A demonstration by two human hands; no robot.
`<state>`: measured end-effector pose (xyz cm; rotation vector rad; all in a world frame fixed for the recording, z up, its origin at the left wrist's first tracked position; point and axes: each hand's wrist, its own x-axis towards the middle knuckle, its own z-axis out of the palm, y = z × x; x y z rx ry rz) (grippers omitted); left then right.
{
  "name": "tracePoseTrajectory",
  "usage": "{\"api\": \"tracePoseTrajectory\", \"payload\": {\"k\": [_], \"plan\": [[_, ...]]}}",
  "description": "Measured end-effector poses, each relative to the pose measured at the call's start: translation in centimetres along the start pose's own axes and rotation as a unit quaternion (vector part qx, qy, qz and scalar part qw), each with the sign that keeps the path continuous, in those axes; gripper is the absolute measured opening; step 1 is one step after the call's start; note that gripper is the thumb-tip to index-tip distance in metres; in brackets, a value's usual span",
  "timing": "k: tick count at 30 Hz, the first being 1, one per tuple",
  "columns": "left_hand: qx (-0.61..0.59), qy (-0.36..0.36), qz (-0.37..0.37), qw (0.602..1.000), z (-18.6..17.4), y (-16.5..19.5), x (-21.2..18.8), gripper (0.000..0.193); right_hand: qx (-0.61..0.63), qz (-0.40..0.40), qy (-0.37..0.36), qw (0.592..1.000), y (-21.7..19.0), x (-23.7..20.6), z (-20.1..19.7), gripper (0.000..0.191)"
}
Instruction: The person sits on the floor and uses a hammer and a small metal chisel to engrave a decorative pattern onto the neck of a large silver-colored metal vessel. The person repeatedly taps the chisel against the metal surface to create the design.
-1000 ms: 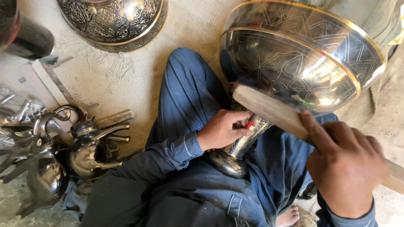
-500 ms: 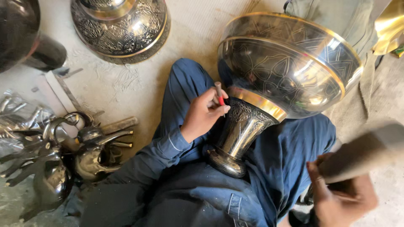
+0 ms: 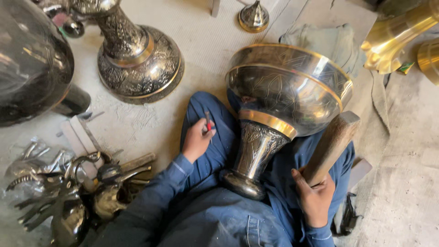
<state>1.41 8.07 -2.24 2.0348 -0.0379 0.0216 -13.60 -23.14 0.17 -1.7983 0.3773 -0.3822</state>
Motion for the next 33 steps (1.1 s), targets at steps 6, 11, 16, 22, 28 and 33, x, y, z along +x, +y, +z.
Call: {"api": "tracePoseTrajectory", "payload": {"k": [6,11,16,22,28,33], "plan": [[-0.109,-0.042,0.058,0.991,2.3,0.5,-1.6,0.014,0.06,0.047,0.005,0.997,-1.5,-0.2,0.5,0.016],[-0.183,-0.051,0.063,0.98,5.0,3.2,-0.4,0.014,0.05,0.065,0.009,0.997,-2.2,0.2,0.4,0.016],[-0.2,0.036,0.162,0.966,4.8,7.5,3.2,0.018,0.108,0.111,-0.053,0.987,-2.3,-0.5,-0.2,0.02],[-0.314,0.325,0.266,0.851,-0.5,12.9,10.6,0.026,0.169,0.168,-0.06,0.969,0.1,-1.7,0.7,0.027],[-0.06,0.159,0.426,0.889,6.3,17.7,12.0,0.021,0.246,0.191,-0.055,0.949,1.9,-0.9,0.6,0.025],[0.039,0.084,0.567,0.818,16.1,22.7,16.0,0.014,0.278,0.192,-0.043,0.94,2.2,-0.7,0.3,0.024]]}}
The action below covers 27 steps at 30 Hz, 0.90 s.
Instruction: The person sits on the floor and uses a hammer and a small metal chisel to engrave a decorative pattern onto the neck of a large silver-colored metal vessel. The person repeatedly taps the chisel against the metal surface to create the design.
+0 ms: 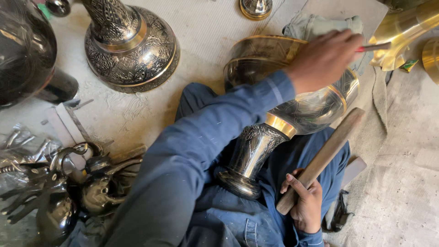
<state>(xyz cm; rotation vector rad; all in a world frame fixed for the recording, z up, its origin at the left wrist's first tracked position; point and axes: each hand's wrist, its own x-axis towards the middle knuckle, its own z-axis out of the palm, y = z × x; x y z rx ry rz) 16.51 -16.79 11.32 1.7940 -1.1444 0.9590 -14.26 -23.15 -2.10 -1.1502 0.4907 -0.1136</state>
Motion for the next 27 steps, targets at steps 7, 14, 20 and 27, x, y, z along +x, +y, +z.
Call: {"api": "tracePoseTrajectory", "payload": {"k": [7,14,20,27], "plan": [[0.079,-0.174,-0.018,0.981,3.1,0.9,-0.7,0.021,-0.006,-0.024,-0.002,1.0,0.1,0.1,-0.4,0.022],[0.01,-0.147,-0.024,0.989,0.7,0.3,-1.0,0.019,-0.048,-0.037,0.001,0.998,0.2,0.3,-0.1,0.017],[-0.019,-0.125,-0.041,0.991,0.3,-1.3,-1.8,0.014,-0.074,-0.025,0.007,0.997,-0.2,0.3,0.0,0.017],[-0.133,0.05,-0.013,0.99,-4.2,1.7,-4.1,0.018,-0.163,-0.067,0.01,0.984,-2.6,-2.2,0.0,0.019]]}}
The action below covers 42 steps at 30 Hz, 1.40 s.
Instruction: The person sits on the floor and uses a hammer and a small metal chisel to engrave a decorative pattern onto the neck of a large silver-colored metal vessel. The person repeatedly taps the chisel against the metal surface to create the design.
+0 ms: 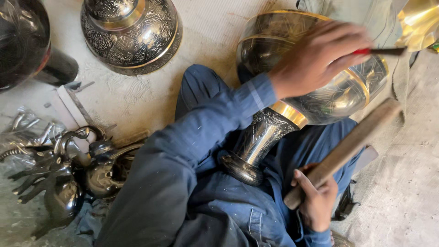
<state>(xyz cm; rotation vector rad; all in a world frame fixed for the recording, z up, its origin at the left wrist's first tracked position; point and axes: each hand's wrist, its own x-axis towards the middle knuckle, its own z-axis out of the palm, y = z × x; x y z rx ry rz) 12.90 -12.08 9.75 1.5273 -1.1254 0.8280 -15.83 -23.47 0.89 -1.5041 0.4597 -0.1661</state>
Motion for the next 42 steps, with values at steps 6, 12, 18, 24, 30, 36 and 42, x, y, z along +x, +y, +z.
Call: {"api": "tracePoseTrajectory", "payload": {"k": [6,12,18,24,30,36,42], "plan": [[0.023,-0.115,-0.191,0.975,-8.5,6.5,-7.1,0.022,-0.063,-0.131,0.052,0.988,-2.2,-3.6,-1.5,0.024],[-0.14,-0.05,-0.433,0.889,-11.8,8.5,-12.4,0.023,-0.051,-0.124,0.033,0.99,-1.0,-2.1,-0.1,0.018],[-0.219,-0.032,-0.519,0.826,-11.8,8.3,-15.1,0.03,-0.057,-0.147,0.039,0.987,-0.8,-2.3,0.3,0.016],[-0.202,-0.039,-0.51,0.835,-10.4,8.6,-15.3,0.033,-0.073,-0.146,0.032,0.986,-0.6,-2.8,0.4,0.016],[-0.208,-0.027,-0.496,0.843,-9.2,8.3,-15.1,0.033,-0.112,-0.151,0.03,0.982,-0.6,-2.6,0.5,0.015],[-0.18,0.012,-0.492,0.852,-8.4,7.9,-15.5,0.032,-0.122,-0.134,0.034,0.983,-2.0,-1.3,0.8,0.027],[-0.13,0.042,-0.479,0.867,-8.7,7.9,-16.2,0.028,-0.117,-0.059,0.02,0.991,-3.5,0.2,1.6,0.035]]}}
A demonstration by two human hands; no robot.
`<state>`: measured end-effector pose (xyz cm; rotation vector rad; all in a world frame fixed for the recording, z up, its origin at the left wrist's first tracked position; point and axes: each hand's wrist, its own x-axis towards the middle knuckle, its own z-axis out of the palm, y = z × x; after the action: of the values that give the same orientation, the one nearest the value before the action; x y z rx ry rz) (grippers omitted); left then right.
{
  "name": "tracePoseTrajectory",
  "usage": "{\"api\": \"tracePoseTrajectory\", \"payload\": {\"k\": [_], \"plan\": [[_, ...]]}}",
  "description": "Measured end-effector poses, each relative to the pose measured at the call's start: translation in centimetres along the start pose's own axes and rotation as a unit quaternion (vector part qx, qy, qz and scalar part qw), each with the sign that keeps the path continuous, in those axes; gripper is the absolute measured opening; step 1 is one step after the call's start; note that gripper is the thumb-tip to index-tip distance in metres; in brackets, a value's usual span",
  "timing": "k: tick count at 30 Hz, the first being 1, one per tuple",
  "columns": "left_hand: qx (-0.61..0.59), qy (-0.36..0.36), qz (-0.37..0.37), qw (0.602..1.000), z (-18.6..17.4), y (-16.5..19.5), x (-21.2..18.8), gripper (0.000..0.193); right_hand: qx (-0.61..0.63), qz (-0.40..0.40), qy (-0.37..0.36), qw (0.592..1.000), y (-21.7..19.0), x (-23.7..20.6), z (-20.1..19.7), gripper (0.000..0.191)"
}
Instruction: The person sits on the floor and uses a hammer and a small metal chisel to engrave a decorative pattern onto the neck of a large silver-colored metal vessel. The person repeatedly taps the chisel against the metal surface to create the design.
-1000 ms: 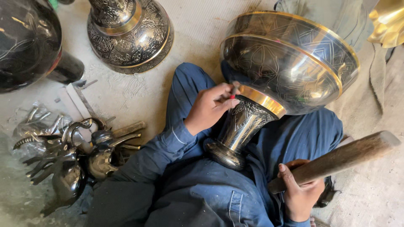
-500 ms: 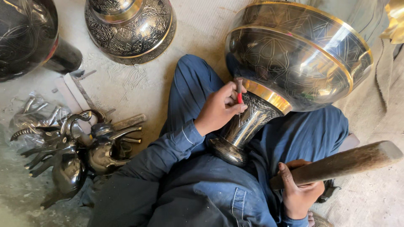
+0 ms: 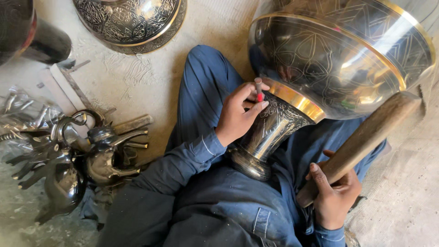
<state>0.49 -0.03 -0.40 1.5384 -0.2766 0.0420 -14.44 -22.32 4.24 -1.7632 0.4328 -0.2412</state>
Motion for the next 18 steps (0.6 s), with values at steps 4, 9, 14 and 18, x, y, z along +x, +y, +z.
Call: {"api": "tracePoseTrajectory", "payload": {"k": [4,9,14,18], "plan": [[0.001,-0.009,-0.05,0.999,-0.8,0.0,-0.1,0.036,-0.06,-0.078,-0.013,0.995,-1.0,0.0,-0.2,0.018],[-0.042,-0.02,-0.088,0.995,-1.1,0.2,-0.4,0.04,0.022,-0.075,0.023,0.997,-0.2,-0.4,0.5,0.034],[-0.037,-0.055,-0.055,0.996,-0.2,0.8,-1.3,0.041,-0.028,-0.068,0.005,0.997,0.6,-0.6,0.2,0.033],[-0.044,-0.106,-0.087,0.99,0.6,1.3,-1.4,0.04,0.026,-0.025,-0.013,0.999,-0.4,-1.7,-1.5,0.039]]}}
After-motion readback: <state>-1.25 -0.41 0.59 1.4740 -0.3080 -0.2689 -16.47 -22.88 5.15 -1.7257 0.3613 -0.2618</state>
